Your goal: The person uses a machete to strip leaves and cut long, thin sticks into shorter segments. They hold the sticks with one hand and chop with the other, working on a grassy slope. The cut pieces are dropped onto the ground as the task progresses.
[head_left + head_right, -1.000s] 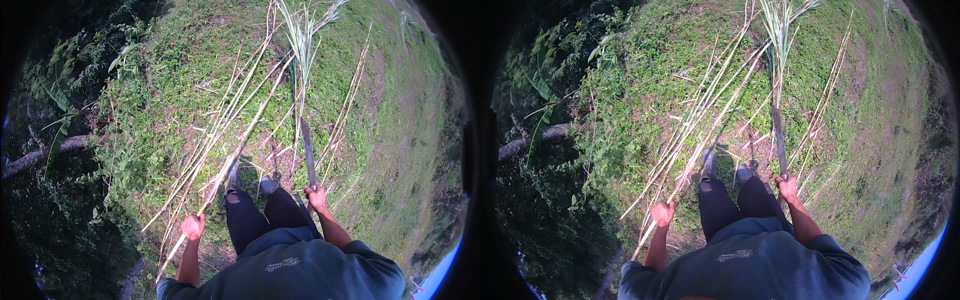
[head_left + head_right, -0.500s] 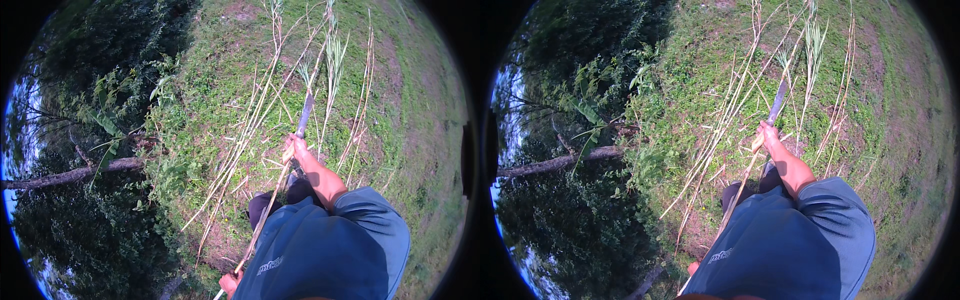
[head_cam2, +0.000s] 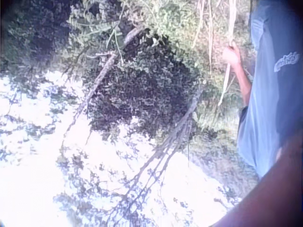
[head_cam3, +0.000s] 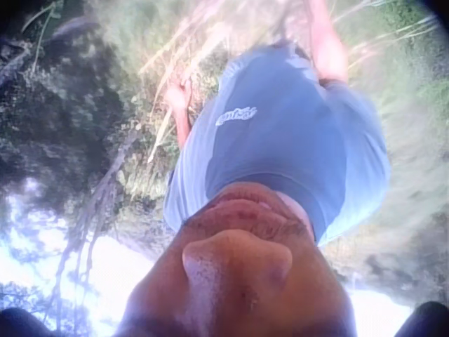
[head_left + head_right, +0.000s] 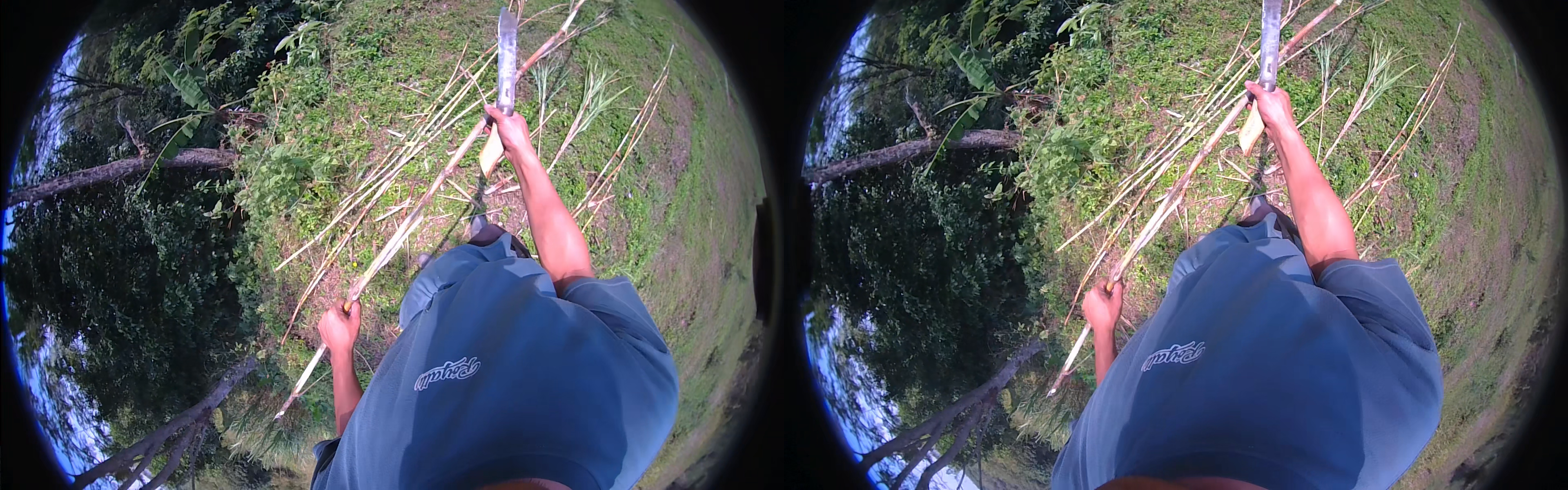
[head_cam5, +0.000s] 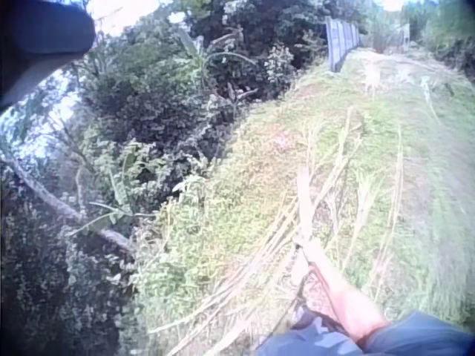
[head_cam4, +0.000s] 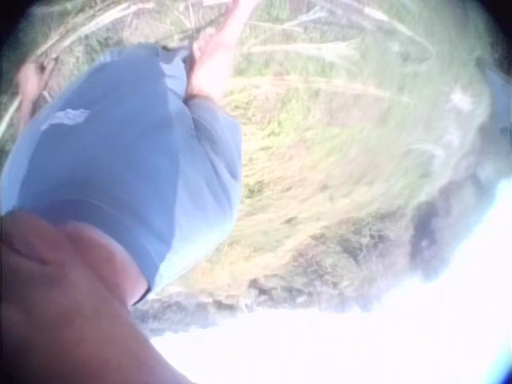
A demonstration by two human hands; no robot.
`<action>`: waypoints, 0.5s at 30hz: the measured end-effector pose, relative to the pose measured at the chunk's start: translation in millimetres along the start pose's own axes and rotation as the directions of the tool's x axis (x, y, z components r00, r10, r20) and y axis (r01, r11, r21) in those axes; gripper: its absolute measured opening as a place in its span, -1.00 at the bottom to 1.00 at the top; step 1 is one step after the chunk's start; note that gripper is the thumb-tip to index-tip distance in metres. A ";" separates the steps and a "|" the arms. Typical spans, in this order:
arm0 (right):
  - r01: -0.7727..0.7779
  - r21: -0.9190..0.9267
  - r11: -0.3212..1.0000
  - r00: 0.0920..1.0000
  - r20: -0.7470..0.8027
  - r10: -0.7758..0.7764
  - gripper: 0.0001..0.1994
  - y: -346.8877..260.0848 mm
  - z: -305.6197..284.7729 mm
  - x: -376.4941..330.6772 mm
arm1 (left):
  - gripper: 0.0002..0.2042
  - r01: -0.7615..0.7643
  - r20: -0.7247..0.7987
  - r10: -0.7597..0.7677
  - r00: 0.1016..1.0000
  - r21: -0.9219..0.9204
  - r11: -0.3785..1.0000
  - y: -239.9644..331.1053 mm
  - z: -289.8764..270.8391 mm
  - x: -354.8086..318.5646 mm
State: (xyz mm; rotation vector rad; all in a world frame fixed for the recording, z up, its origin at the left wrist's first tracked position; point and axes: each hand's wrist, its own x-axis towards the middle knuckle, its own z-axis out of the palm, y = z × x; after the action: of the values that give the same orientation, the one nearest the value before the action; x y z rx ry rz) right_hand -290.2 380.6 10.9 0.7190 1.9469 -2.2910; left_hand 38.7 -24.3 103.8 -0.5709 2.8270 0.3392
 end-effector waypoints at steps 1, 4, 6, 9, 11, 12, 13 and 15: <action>0.051 -0.133 0.990 0.999 0.014 -0.049 -0.75 -7.3 3.4 -12.4 | -0.70 -0.023 -0.091 0.027 0.996 0.048 0.999 6.8 -9.1 7.8; 0.042 -0.429 0.902 0.989 0.144 0.022 -0.77 -20.8 0.4 -63.2 | -0.78 -0.055 -0.167 0.058 0.984 0.019 0.998 34.1 -37.3 15.0; 0.042 -0.537 0.842 0.959 0.257 0.116 -0.78 -21.5 -10.4 -87.9 | -0.79 -0.091 -0.135 0.091 0.987 0.007 0.996 44.7 -44.3 16.8; -0.015 -0.495 0.869 0.900 0.371 0.227 -0.81 -1.2 -15.6 -112.3 | -0.73 -0.153 0.039 0.156 0.987 -0.064 0.986 62.6 -38.4 25.2; -0.040 -0.500 0.865 0.851 0.437 0.292 -0.82 10.2 -16.8 -125.4 | -0.67 -0.200 0.187 0.228 0.956 -0.155 0.967 71.4 -31.8 27.1; -0.027 -0.520 0.854 0.837 0.455 0.303 -0.87 21.2 -19.2 -125.2 | -0.64 -0.222 0.254 0.271 0.929 -0.205 0.953 77.9 -28.5 28.6; 0.051 -0.562 0.825 0.835 0.477 0.273 -0.88 31.1 -20.6 -123.6 | -0.63 -0.214 0.263 0.256 0.930 -0.177 0.960 85.4 -24.8 33.5; 0.035 -0.507 0.861 0.829 0.496 0.258 -0.87 48.9 -21.9 -120.6 | -0.60 -0.192 0.282 0.219 0.934 -0.118 0.974 96.0 -19.3 43.8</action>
State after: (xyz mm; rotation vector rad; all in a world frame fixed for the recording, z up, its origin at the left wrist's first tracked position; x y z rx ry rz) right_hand -159.8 360.3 9.0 0.0904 1.9795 -1.5504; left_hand -42.9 41.2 127.1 -0.2155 2.5939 0.5420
